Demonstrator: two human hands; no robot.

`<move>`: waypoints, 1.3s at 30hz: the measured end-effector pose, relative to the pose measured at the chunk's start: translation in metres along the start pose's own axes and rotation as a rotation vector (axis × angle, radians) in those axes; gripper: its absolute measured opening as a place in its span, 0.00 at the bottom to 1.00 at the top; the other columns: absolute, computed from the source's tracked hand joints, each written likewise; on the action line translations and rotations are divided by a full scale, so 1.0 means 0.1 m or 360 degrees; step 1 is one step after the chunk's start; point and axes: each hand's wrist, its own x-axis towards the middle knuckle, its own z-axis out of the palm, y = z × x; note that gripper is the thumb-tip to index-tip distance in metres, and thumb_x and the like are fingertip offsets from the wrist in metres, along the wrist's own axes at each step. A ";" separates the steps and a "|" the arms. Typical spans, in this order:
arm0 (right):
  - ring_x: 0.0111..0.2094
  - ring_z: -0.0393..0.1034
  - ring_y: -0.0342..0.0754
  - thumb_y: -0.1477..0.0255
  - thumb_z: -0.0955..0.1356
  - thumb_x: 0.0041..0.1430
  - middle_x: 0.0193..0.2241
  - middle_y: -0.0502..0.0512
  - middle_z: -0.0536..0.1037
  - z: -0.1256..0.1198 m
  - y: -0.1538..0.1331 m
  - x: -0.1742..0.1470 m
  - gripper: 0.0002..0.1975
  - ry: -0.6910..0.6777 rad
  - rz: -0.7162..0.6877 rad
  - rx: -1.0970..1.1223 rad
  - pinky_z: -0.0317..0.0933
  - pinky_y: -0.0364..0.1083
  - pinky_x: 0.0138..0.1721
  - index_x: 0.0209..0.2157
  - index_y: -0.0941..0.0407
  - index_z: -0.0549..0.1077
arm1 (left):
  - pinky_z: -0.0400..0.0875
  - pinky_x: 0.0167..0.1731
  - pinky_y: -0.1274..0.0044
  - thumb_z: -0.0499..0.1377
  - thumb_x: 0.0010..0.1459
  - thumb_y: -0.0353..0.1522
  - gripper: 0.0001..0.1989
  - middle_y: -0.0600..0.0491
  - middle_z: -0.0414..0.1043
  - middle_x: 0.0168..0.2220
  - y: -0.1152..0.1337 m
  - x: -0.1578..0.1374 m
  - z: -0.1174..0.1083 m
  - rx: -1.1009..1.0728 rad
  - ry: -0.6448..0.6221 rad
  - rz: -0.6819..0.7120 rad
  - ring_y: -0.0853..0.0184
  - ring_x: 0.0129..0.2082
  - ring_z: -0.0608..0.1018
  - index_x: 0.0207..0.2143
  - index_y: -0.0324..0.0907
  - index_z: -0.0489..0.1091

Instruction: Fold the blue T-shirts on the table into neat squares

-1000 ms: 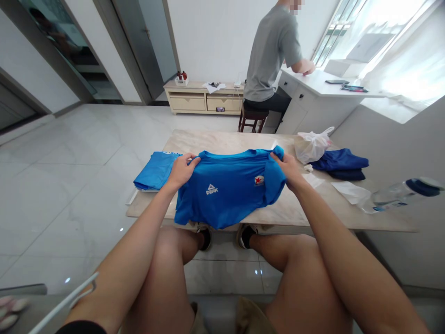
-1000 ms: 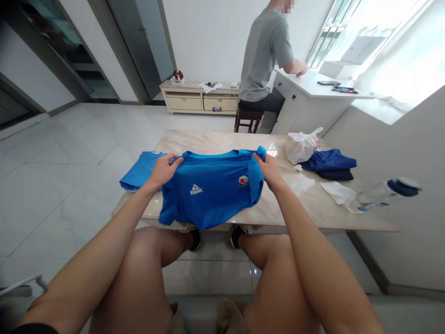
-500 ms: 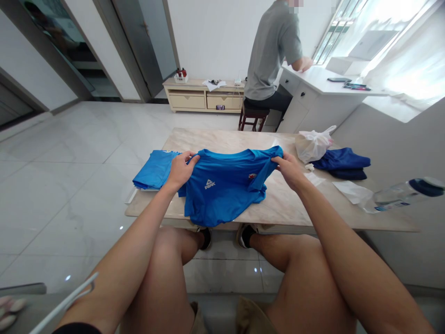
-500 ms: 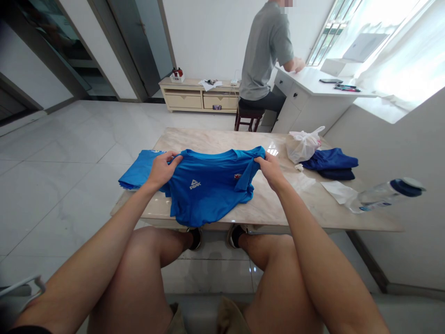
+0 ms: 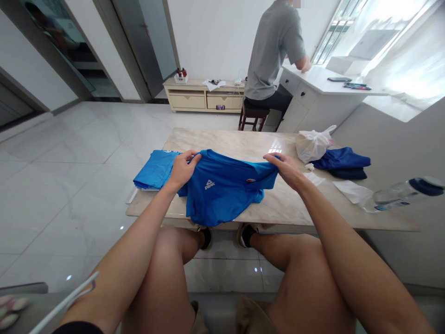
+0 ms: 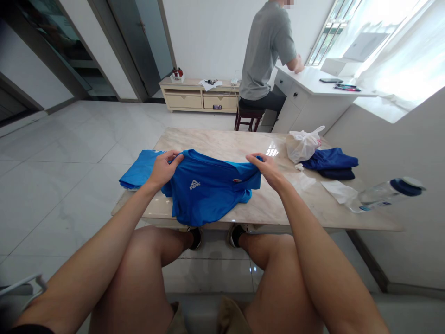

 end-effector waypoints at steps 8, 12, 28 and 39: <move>0.33 0.72 0.53 0.42 0.80 0.50 0.30 0.54 0.83 0.07 -0.02 -0.06 0.27 -0.0246 -0.0263 -0.0409 0.65 0.51 0.35 0.38 0.52 0.88 | 0.76 0.44 0.69 0.63 0.63 0.60 0.28 0.47 0.85 0.39 -0.05 0.00 0.00 0.0018 -0.0016 -0.0083 0.57 0.40 0.83 0.39 0.43 0.79; 0.36 0.74 0.55 0.44 0.74 0.61 0.32 0.56 0.84 0.10 0.01 -0.03 0.24 -0.0034 -0.0386 -0.0426 0.67 0.53 0.40 0.33 0.51 0.84 | 0.75 0.45 0.69 0.61 0.63 0.61 0.30 0.46 0.85 0.40 -0.03 -0.01 0.00 0.0072 -0.0071 -0.0127 0.56 0.42 0.82 0.39 0.43 0.79; 0.35 0.65 0.53 0.38 0.64 0.69 0.29 0.52 0.72 0.24 0.14 0.11 0.29 0.0169 -0.0325 -0.0287 0.62 0.51 0.41 0.30 0.49 0.67 | 0.75 0.48 0.68 0.62 0.63 0.60 0.29 0.47 0.85 0.41 -0.02 -0.02 0.02 0.0071 -0.0184 -0.0141 0.55 0.43 0.82 0.40 0.43 0.79; 0.48 0.77 0.62 0.51 0.78 0.57 0.44 0.57 0.86 0.24 -0.04 -0.06 0.20 -0.0156 -0.0404 -0.0279 0.70 0.58 0.53 0.44 0.49 0.82 | 0.71 0.40 0.70 0.56 0.70 0.57 0.26 0.51 0.76 0.33 0.10 -0.10 0.01 0.0268 -0.0215 -0.0101 0.59 0.37 0.77 0.34 0.47 0.72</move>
